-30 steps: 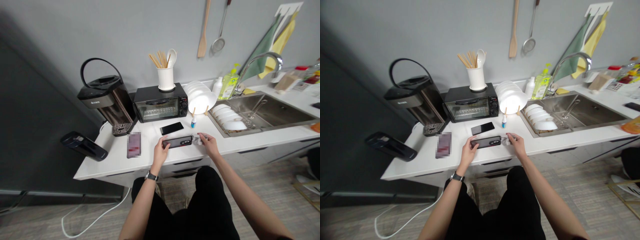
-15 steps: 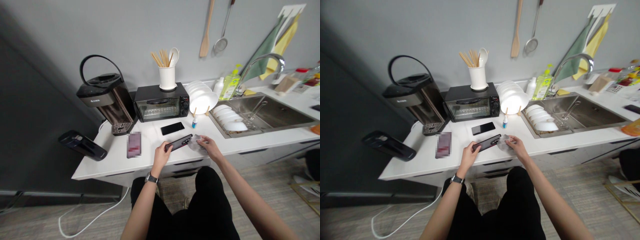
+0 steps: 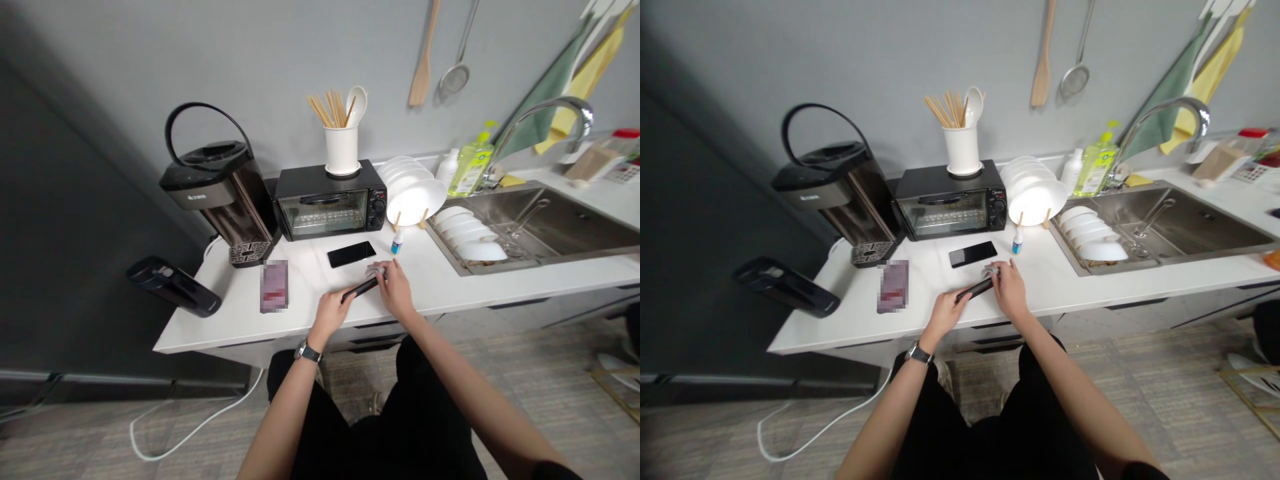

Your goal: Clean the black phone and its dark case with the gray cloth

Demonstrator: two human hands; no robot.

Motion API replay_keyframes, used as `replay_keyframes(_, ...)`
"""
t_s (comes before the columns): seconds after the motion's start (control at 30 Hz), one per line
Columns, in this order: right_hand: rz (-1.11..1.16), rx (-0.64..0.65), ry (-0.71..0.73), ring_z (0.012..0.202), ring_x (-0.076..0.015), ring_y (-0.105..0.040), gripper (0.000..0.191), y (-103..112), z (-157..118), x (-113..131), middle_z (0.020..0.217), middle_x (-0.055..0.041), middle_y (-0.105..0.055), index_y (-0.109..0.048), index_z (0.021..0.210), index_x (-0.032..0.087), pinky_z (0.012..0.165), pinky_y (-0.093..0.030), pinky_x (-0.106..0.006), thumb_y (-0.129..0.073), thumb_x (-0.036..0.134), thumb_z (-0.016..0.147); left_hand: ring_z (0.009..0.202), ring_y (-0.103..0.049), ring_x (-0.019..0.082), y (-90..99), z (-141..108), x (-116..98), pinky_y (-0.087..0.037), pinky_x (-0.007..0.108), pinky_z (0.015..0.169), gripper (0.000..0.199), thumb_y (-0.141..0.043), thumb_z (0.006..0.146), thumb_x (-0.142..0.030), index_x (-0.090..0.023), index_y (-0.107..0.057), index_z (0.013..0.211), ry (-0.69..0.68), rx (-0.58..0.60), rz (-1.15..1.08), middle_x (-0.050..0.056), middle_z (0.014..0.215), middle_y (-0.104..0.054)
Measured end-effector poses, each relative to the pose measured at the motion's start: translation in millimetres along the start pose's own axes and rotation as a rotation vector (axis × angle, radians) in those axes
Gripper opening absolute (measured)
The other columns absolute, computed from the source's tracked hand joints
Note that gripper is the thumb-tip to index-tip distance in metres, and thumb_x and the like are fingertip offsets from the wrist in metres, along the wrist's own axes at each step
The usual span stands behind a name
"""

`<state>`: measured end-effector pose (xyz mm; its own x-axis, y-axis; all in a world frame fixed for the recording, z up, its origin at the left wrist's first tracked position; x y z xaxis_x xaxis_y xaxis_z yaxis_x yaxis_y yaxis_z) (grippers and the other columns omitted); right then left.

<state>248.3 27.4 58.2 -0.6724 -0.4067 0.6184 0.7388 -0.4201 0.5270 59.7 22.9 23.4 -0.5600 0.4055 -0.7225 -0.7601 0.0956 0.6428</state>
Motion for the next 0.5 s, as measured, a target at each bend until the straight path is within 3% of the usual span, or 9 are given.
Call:
replay_keyframes(0.07,-0.097,0.048,0.106,0.116,-0.0274,-0.063,0.025,-17,-10,23,0.116,-0.0096,-0.072,-0.059,0.118,0.021,0.120,-0.025,-0.061,-0.037,0.029,0.106,0.100,-0.075,0.023,-0.6,1,2,-0.057,0.033,0.091,0.032,-0.051,0.104,-0.034,-0.027,-0.073,0.126,-0.004,-0.005,0.016,0.004,0.119,-0.078)
replay_keyframes(0.13,-0.135,0.117,0.191,0.128,-0.0291,-0.056,0.031,-34,-22,48,0.124,-0.0104,-0.070,-0.059,0.127,0.020,0.122,-0.017,-0.062,-0.037,0.027,0.106,0.092,-0.076,0.023,-2.9,2,7,-0.057,0.033,0.087,0.029,-0.052,0.101,-0.025,-0.023,-0.076,0.117,0.005,0.004,0.077,0.007,0.108,-0.080)
replay_keyframes(0.23,-0.121,0.291,0.350,0.139,-0.0298,-0.047,0.041,-58,-42,83,0.141,-0.0124,-0.062,-0.053,0.144,0.019,0.122,-0.023,-0.057,-0.043,0.028,0.105,0.086,-0.074,0.025,-7.1,2,17,-0.057,0.034,0.082,0.023,-0.057,0.092,-0.012,-0.015,-0.078,0.100,0.024,0.027,0.152,0.012,0.096,-0.079)
replay_keyframes(0.3,-0.134,0.378,0.463,0.139,-0.0297,-0.046,0.050,-64,-48,92,0.147,-0.0133,-0.058,-0.046,0.151,0.017,0.120,-0.030,-0.054,-0.047,0.030,0.103,0.088,-0.073,0.026,-8.4,2,20,-0.056,0.034,0.082,0.022,-0.060,0.088,-0.009,-0.013,-0.078,0.100,0.024,0.032,0.156,0.014,0.099,-0.079)
replay_keyframes(0.4,-0.235,0.406,0.533,0.120,-0.0309,-0.055,0.046,-54,-37,69,0.135,-0.0146,-0.064,-0.054,0.145,0.016,0.107,-0.040,-0.050,-0.048,0.037,0.104,0.089,-0.074,0.026,-7.8,2,17,-0.056,0.034,0.083,0.023,-0.058,0.093,-0.013,-0.017,-0.078,0.104,0.022,0.034,0.155,0.012,0.101,-0.080)
replay_keyframes(0.5,-0.380,0.337,0.412,0.099,-0.0307,-0.057,0.039,-29,-10,22,0.109,-0.0145,-0.068,-0.066,0.121,0.015,0.094,-0.043,-0.047,-0.044,0.043,0.105,0.098,-0.076,0.025,-4.7,3,8,-0.055,0.033,0.086,0.028,-0.053,0.102,-0.026,-0.024,-0.076,0.118,0.007,0.017,0.114,0.009,0.113,-0.079)
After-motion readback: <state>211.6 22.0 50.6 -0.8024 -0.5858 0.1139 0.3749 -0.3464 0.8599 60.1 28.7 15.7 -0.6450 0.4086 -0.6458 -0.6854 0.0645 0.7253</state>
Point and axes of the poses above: each hand's wrist, its own z-axis towards the middle knuckle, its own y-axis out of the back of the hand, x = y × z, the point moved 7 cm from there along z, towards the middle knuckle
